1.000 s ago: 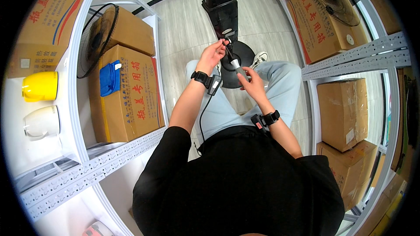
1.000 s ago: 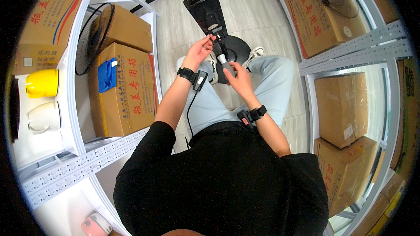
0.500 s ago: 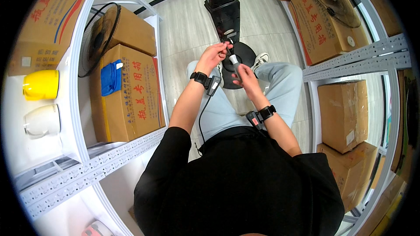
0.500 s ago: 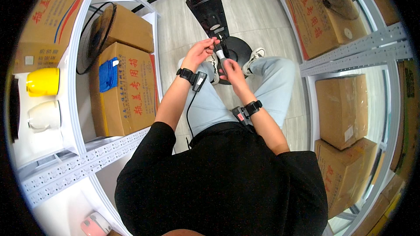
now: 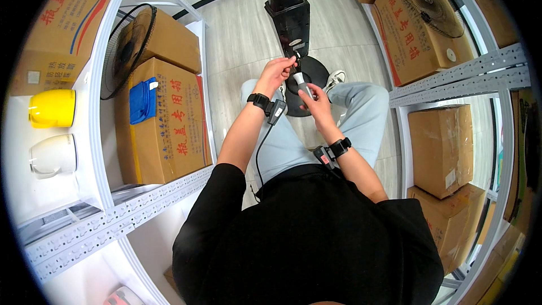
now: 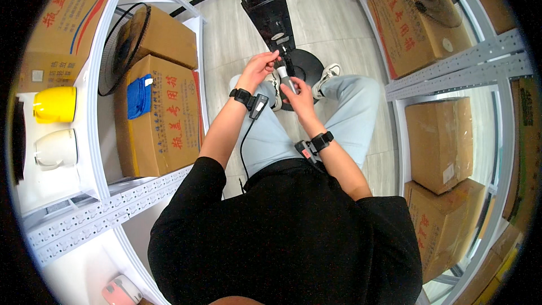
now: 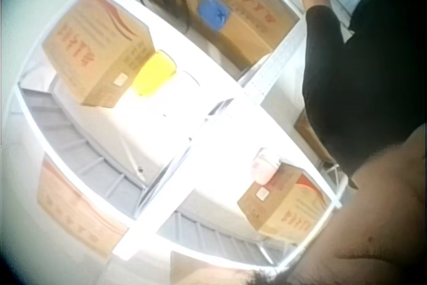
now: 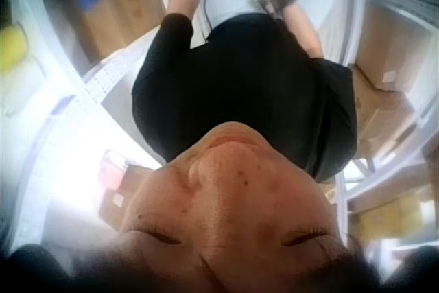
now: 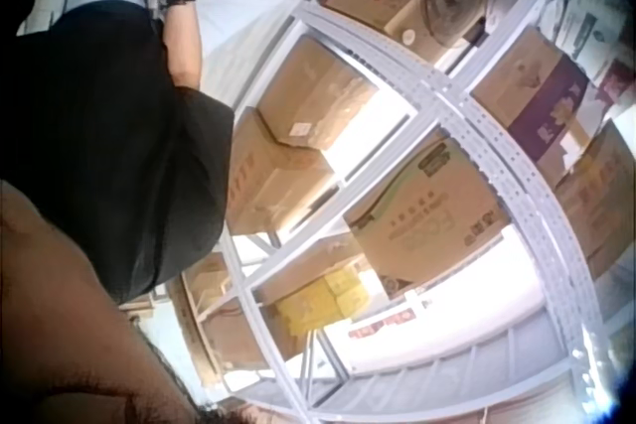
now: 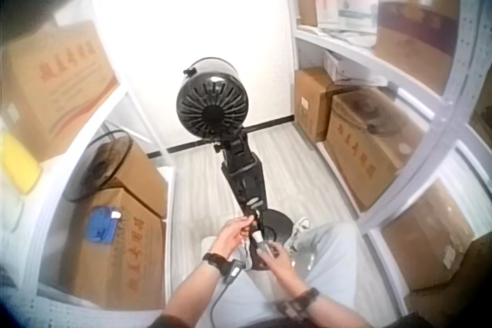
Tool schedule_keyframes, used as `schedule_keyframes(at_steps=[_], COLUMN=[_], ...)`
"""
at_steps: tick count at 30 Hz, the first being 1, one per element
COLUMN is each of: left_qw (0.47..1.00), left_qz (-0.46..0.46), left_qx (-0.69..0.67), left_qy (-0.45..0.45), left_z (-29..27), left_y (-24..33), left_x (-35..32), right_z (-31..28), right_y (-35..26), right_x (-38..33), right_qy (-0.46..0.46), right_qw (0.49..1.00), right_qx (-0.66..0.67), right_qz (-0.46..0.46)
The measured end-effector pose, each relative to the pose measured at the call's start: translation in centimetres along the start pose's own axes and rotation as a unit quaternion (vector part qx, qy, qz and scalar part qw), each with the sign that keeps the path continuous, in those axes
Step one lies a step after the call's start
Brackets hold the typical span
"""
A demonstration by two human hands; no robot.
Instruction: The person sits on the floor and uses a screwdriver to tighten screws on the base of a standing fan. After assembling the fan, the person wipes a white kettle and a yellow container on a nearby shelf with a blue cloth.
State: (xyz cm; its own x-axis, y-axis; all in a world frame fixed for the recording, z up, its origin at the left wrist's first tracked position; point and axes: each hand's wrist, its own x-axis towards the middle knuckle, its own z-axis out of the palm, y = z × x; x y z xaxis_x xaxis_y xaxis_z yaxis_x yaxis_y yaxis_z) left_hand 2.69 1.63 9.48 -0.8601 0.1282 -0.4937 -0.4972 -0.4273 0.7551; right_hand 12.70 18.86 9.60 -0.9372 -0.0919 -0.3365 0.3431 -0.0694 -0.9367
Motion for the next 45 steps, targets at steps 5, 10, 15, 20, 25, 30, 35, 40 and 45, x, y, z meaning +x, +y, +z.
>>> schedule_keyframes(at_steps=[5, 10, 15, 20, 25, 30, 35, 40, 45], left_qw=[0.999, 0.999, 1.000, 0.999, 1.000, 1.000, 0.999, 0.999, 0.999], left_qz=[-0.007, -0.010, 0.001, 0.004, -0.001, -0.005, 0.004, 0.012, 0.013], left_qx=[-0.040, -0.035, 0.019, -0.034, -0.019, -0.018, -0.034, -0.044, -0.034], left_qy=[-0.017, -0.020, 0.012, -0.020, -0.016, -0.006, -0.015, -0.018, -0.022], left_z=[1.1, 1.4, 0.6, 0.6, 0.6, 0.5, 0.5, 0.7, 0.3], left_y=[0.1, 0.6, -0.1, 0.0, 0.6, 0.4, 0.1, -0.1, -0.3], left_x=[-0.4, -0.9, 0.3, -0.4, -0.9, -0.5, -0.6, -0.8, -0.4], right_z=[-0.2, -1.1, 0.3, -0.5, -0.6, -0.2, -1.2, -1.0, -0.5], right_y=[-0.4, -1.5, -0.7, -0.4, -0.9, -0.3, -0.9, -1.4, -0.2], right_x=[-0.1, 0.1, 0.0, 0.3, 0.3, 0.2, 0.4, 0.2, 0.2], right_qy=[-0.014, -0.076, 0.019, -0.025, -0.042, 0.014, -0.024, -0.056, 0.003], right_qw=[0.978, 0.949, 0.995, 0.981, 0.974, 0.997, 0.983, 0.972, 0.996], right_qx=[0.177, 0.246, 0.090, 0.150, 0.180, 0.069, 0.151, 0.182, 0.081], right_qz=[0.108, 0.185, 0.042, 0.120, 0.132, 0.042, 0.106, 0.135, 0.047])
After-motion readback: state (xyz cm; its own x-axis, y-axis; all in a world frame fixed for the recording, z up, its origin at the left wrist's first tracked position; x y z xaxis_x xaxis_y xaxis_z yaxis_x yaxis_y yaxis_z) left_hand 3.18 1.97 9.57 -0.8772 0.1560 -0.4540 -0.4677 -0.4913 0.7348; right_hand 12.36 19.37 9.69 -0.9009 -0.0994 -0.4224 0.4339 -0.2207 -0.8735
